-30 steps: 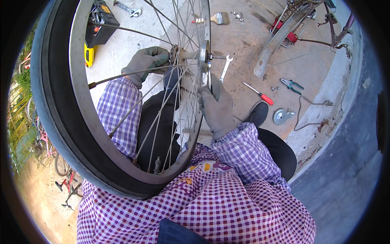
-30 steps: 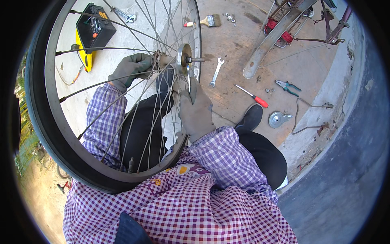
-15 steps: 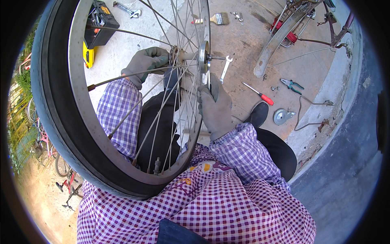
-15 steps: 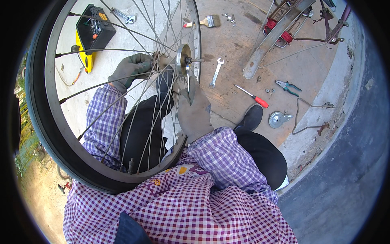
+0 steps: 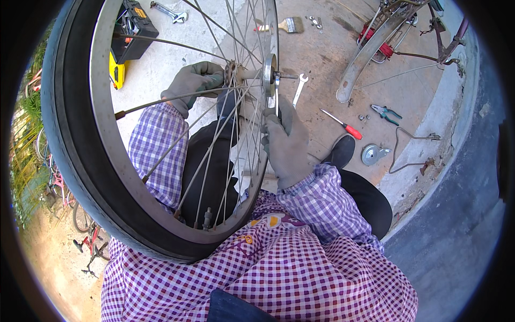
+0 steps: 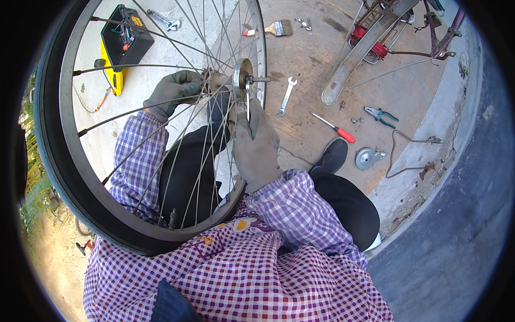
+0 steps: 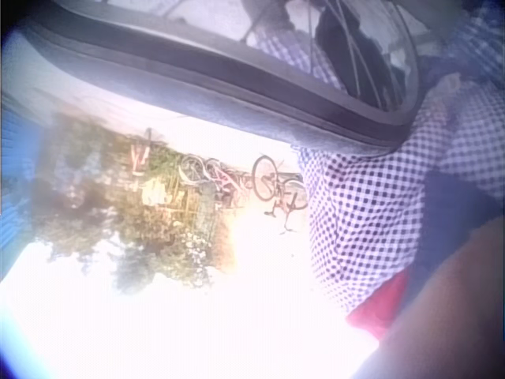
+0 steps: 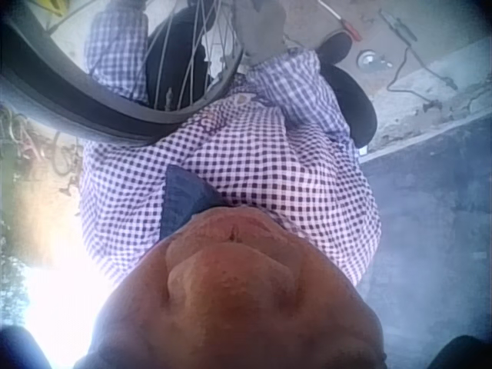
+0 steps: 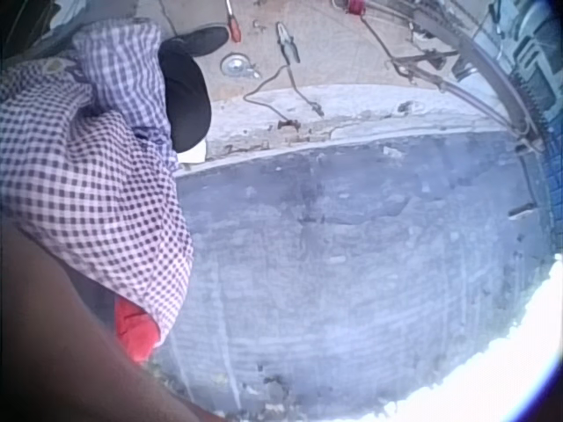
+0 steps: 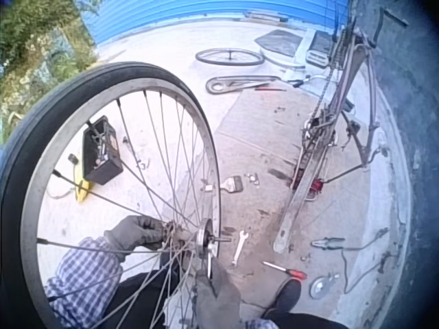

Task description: The person holds a bicycle wheel and uses a wrench to tighten the axle nut on the hub. They rotate the wheel and continue adjusting the nut with both hands to secure the hub assembly.

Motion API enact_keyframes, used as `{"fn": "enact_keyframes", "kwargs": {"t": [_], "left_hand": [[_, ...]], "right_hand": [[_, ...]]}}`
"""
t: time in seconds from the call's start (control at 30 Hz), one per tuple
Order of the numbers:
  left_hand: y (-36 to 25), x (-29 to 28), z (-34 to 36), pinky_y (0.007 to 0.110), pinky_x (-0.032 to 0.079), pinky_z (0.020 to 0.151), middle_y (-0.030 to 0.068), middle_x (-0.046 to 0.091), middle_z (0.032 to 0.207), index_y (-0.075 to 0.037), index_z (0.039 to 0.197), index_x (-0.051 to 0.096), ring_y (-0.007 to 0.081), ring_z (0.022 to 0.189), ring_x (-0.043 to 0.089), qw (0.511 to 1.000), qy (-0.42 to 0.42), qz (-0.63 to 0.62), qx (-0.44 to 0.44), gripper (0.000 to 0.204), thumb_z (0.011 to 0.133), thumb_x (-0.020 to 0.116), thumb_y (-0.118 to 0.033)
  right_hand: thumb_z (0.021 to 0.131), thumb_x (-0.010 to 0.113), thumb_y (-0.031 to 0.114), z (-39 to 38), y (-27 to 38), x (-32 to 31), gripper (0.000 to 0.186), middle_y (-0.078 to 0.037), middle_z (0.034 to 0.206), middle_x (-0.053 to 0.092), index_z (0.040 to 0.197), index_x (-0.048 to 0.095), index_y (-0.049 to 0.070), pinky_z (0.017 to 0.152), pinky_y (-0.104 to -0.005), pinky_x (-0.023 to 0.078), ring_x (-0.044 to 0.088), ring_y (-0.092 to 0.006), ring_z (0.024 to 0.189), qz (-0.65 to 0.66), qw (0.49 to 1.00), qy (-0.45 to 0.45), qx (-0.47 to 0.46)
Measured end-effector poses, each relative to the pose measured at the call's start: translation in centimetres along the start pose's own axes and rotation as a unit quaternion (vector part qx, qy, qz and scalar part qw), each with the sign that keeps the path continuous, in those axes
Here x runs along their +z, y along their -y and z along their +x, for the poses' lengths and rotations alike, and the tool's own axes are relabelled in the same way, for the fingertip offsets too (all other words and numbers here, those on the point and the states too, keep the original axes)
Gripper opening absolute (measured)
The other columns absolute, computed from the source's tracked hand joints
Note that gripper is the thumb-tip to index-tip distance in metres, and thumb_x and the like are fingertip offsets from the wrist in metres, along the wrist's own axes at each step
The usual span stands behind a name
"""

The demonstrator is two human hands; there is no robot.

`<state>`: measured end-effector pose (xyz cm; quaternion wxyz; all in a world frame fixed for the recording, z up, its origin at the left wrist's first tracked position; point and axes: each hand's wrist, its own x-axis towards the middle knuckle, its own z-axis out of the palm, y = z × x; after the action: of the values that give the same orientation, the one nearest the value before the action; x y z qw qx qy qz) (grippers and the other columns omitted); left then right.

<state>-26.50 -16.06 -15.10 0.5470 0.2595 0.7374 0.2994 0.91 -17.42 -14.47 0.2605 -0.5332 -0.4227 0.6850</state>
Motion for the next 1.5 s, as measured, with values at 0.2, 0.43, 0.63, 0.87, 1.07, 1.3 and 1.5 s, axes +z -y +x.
{"fn": "enact_keyframes", "kwargs": {"t": [0.2, 0.43, 0.63, 0.87, 1.07, 1.3, 1.5], "left_hand": [[0.0, 0.3, 0.3, 0.031, 0.064, 0.075, 0.0103, 0.077, 0.099, 0.003, 0.121, 0.072, 0.0172, 0.081, 0.075, 1.000, 0.006, 0.005, -0.003, 0.029, 0.097, 0.075, -0.015], [-0.2, 1.8, 0.4, 0.030, 0.063, 0.074, 0.0085, 0.076, 0.099, 0.001, 0.120, 0.072, 0.0159, 0.081, 0.075, 1.000, 0.006, 0.023, 0.006, 0.029, 0.097, 0.076, -0.016], [-0.3, 3.6, 1.0, 0.030, 0.063, 0.075, 0.0074, 0.076, 0.100, 0.001, 0.120, 0.072, 0.0152, 0.083, 0.075, 1.000, 0.015, 0.021, 0.001, 0.029, 0.096, 0.076, -0.017], [-1.2, 4.3, 0.2, 0.026, 0.058, 0.075, 0.0035, 0.071, 0.096, -0.001, 0.113, 0.070, 0.0109, 0.080, 0.068, 1.000, 0.005, 0.020, -0.007, 0.017, 0.098, 0.070, -0.009], [-1.1, 5.5, 0.4, 0.026, 0.058, 0.076, 0.0051, 0.071, 0.098, 0.001, 0.114, 0.069, 0.0126, 0.081, 0.069, 1.000, 0.015, -0.011, -0.007, 0.018, 0.097, 0.066, -0.005], [-0.5, 6.8, 0.7, 0.026, 0.060, 0.077, 0.0075, 0.072, 0.100, 0.003, 0.119, 0.067, 0.0143, 0.083, 0.070, 1.000, 0.015, -0.017, -0.004, 0.025, 0.095, 0.062, 0.002], [-0.4, 5.9, 1.3, 0.028, 0.062, 0.076, 0.0067, 0.074, 0.099, 0.000, 0.119, 0.070, 0.0147, 0.082, 0.073, 0.999, 0.026, -0.033, 0.004, 0.023, 0.097, 0.072, -0.007]], "right_hand": [[0.102, 0.057, 0.013, 0.0, 0.2, -0.6, 0.048, -0.024, 0.113, 0.068, 0.148, 0.054, 0.001, 0.086, -0.0425, 0.053, 0.069, -0.0299, 0.095, -0.007, 1.000, 0.001, 0.008], [0.102, 0.058, 0.014, 0.4, -0.3, -1.8, 0.044, -0.021, 0.110, 0.068, 0.145, 0.057, 0.002, 0.086, -0.0423, 0.053, 0.069, -0.0299, 0.094, 0.021, 0.999, -0.012, 0.024], [0.100, 0.059, 0.009, 0.8, -1.6, -3.3, 0.040, -0.021, 0.110, 0.068, 0.139, 0.061, -0.001, 0.087, -0.0415, 0.054, 0.070, -0.0306, 0.096, 0.027, 0.999, -0.038, -0.022], [0.102, 0.055, 0.003, 1.1, -1.6, -3.3, 0.049, -0.014, 0.116, 0.066, 0.150, 0.052, 0.001, 0.077, -0.0314, 0.054, 0.064, -0.0173, 0.089, 0.010, 1.000, -0.017, -0.007], [0.102, 0.052, -0.001, 1.0, -0.6, -5.2, 0.053, -0.011, 0.119, 0.064, 0.155, 0.047, 0.001, 0.072, -0.0262, 0.056, 0.062, -0.0116, 0.087, 0.032, 0.999, 0.018, 0.005], [0.098, 0.056, -0.003, 0.7, 0.0, -6.3, 0.052, -0.011, 0.111, 0.062, 0.148, 0.058, 0.006, 0.067, -0.0279, 0.054, 0.064, -0.0135, 0.082, 0.104, 0.994, -0.019, 0.031], [0.102, 0.054, 0.000, 1.5, 0.5, -6.2, 0.046, -0.010, 0.120, 0.065, 0.148, 0.056, 0.001, 0.082, -0.0281, 0.059, 0.066, -0.0137, 0.098, 0.117, 0.991, -0.001, 0.060]]}}
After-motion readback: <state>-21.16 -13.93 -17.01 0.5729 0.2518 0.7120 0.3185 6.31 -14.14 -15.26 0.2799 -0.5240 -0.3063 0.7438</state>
